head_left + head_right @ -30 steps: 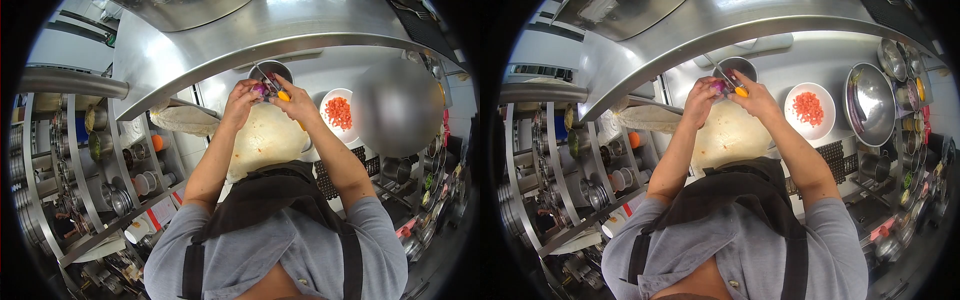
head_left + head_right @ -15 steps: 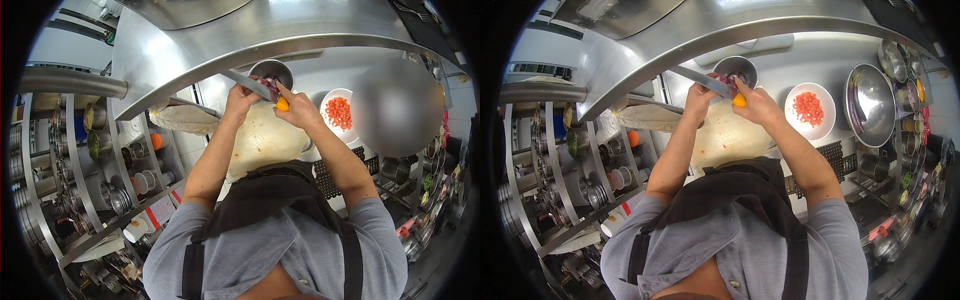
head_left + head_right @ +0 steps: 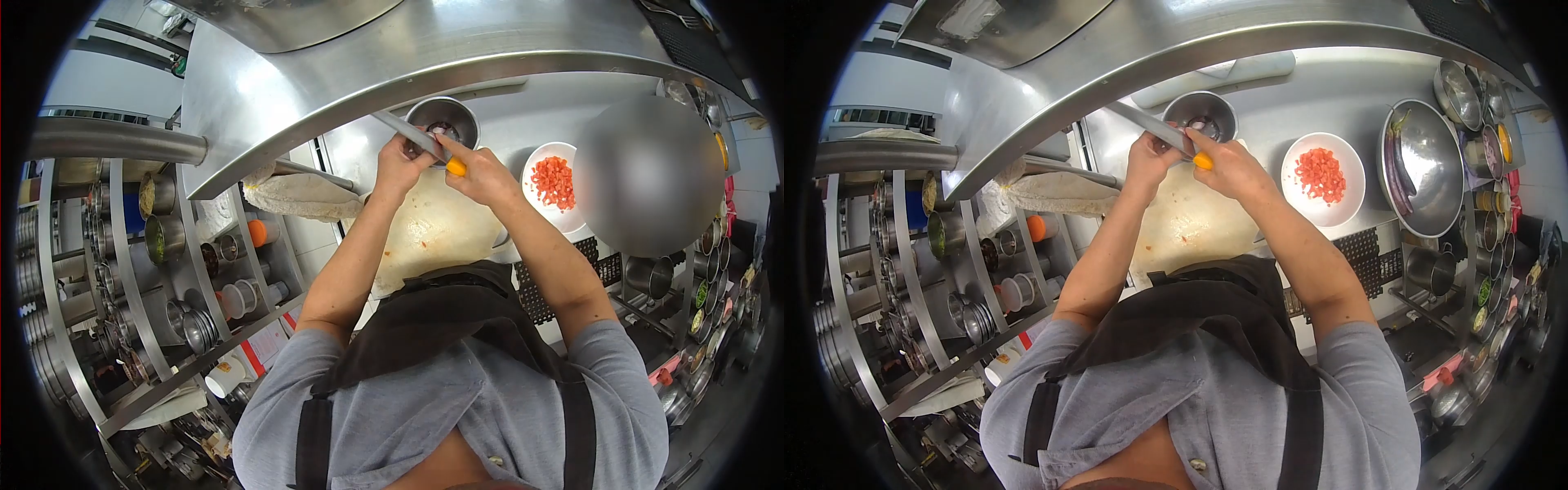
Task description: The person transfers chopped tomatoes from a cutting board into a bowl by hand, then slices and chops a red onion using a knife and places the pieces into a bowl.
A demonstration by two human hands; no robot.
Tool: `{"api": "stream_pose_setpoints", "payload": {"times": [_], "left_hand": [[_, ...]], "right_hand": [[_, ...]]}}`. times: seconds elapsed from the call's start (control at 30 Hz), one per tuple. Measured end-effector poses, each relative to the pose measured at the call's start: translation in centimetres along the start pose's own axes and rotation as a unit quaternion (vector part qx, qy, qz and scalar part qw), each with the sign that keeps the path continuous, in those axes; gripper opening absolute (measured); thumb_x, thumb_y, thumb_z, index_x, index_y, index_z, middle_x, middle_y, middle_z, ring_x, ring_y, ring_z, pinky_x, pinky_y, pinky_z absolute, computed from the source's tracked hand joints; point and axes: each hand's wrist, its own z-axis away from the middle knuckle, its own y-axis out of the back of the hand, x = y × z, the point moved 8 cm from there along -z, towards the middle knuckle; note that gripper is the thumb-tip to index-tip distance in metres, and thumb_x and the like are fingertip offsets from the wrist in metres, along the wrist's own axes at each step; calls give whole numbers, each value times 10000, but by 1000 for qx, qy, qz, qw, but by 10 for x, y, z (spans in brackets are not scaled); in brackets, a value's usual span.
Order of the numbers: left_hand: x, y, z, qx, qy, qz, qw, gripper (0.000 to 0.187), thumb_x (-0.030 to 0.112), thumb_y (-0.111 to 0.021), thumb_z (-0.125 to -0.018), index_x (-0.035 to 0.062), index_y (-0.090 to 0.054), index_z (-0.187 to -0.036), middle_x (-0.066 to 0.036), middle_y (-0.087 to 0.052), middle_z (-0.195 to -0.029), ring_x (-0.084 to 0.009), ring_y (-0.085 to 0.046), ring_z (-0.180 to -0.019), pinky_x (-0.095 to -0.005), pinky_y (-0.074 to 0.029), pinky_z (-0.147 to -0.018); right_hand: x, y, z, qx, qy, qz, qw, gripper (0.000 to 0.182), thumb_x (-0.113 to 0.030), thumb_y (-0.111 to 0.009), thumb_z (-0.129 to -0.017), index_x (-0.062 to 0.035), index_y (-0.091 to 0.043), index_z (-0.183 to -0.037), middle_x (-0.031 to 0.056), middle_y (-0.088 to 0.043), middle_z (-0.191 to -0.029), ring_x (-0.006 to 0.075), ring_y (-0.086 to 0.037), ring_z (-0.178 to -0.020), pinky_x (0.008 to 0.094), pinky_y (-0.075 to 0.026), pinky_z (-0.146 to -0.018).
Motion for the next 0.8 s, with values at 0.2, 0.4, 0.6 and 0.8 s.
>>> {"api": "stream_pose_setpoints", "payload": {"times": [0.2, 0.4, 0.6, 0.8], "left_hand": [[0, -3, 3, -73, 19, 130, 989, 463, -20, -747, -820, -16, -598, -1258, -98, -669, -1173, -156, -635, -1021, -289, -516, -881], [10, -2, 7, -180, 56, 251, 949, 464, -18, -697, -842, -24, -574, -1290, -114, -645, -1238, -178, -621, -1087, -298, -504, -875], [4, -2, 3, -128, 87, 305, 940, 447, 1, -684, -854, 3, -549, -1281, -101, -646, -1215, -162, -618, -1025, -306, -477, -864], [1, -1, -2, -77, 49, 224, 970, 482, -2, -701, -831, -11, -533, -1283, -108, -648, -1168, -176, -617, -1050, -313, -481, -881]], "right_hand": [[7, 3, 6, -83, -164, -241, 953, 582, -178, -674, -819, -139, -594, -1394, 94, -633, -673, 193, -631, -561, 334, -504, -488], [22, 16, -10, -63, -168, -267, 947, 556, -153, -667, -856, -63, -579, -1398, 23, -553, -602, 99, -501, -426, 266, -420, -399], [15, 12, -8, -59, -172, -137, 974, 556, -243, -705, -841, -68, -605, -1360, 128, -661, -716, 211, -640, -552, 345, -524, -525], [3, 15, -4, 14, -32, -63, 997, 692, -277, -751, -812, -117, -515, -1442, 194, -704, -835, 341, -697, -752, 421, -543, -739]]}}
